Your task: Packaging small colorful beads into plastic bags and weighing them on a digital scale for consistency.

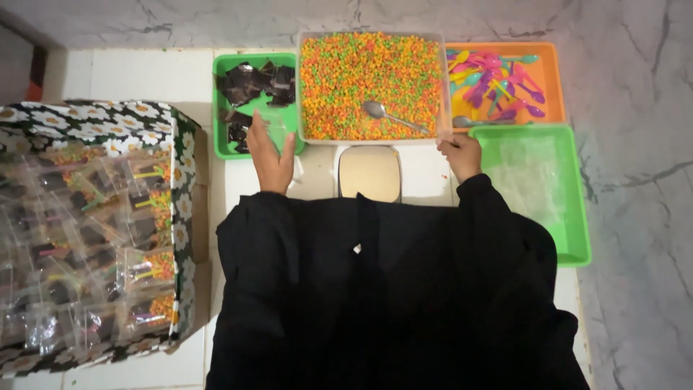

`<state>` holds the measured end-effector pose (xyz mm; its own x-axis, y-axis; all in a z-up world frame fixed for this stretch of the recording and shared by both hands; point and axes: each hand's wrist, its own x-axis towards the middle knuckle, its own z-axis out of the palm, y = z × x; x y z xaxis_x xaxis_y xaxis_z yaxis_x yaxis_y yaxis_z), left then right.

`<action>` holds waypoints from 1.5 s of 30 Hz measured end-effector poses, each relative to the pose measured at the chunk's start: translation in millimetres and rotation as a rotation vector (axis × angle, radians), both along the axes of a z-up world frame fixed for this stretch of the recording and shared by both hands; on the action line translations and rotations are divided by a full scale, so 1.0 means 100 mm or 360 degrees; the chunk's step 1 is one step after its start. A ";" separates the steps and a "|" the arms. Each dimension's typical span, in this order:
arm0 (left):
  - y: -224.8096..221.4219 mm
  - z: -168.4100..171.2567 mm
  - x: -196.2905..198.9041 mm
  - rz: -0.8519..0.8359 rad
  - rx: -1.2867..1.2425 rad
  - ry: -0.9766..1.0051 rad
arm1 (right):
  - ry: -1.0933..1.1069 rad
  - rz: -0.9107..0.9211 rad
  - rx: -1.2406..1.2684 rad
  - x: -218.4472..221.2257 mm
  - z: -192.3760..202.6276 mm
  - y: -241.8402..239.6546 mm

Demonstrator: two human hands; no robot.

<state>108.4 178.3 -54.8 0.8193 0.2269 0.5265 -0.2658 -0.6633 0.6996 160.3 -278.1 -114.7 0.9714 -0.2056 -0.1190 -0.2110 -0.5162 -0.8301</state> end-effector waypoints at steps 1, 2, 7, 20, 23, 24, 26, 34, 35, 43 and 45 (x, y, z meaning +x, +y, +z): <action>-0.02 0.01 0.03 0.0002 0.0004 0.0005 | 0.0005 0.0002 0.0004 0.09 -0.01 0.00; -0.03 0.01 0.06 -0.0033 -0.0026 0.0034 | -0.0067 0.0018 -0.0161 0.18 -0.03 0.00; -0.06 0.00 0.16 -0.0071 -0.0096 0.0096 | -0.0107 0.0202 -0.0531 0.60 -0.23 0.16; -0.17 0.01 0.30 -0.0166 -0.0378 0.0310 | 0.0571 0.0490 -0.1083 1.11 -0.82 0.33; -0.17 0.03 0.30 -0.0158 -0.0387 0.0318 | 0.0575 0.0475 -0.1031 1.14 -1.02 0.25; -0.17 0.05 0.30 -0.0153 -0.0372 0.0336 | 0.0563 0.0493 -0.0978 1.14 -1.09 0.22; -0.17 0.03 0.30 -0.0140 -0.0383 0.0311 | 0.0448 0.0430 -0.0837 1.07 -1.00 0.23; -0.15 -0.07 0.31 -0.0113 -0.0341 0.0200 | 0.0054 -0.0198 0.0300 1.10 -0.50 0.47; -0.15 -0.07 0.31 -0.0114 -0.0354 0.0225 | -0.0004 -0.0353 0.0526 1.11 -0.37 0.53; -0.14 -0.08 0.29 -0.0087 -0.0354 0.0226 | 0.0073 -0.0508 0.0860 1.02 -0.40 1.02; -0.14 -0.10 0.30 -0.0086 -0.0364 0.0224 | 0.0222 -0.0456 0.0973 0.97 -0.44 1.17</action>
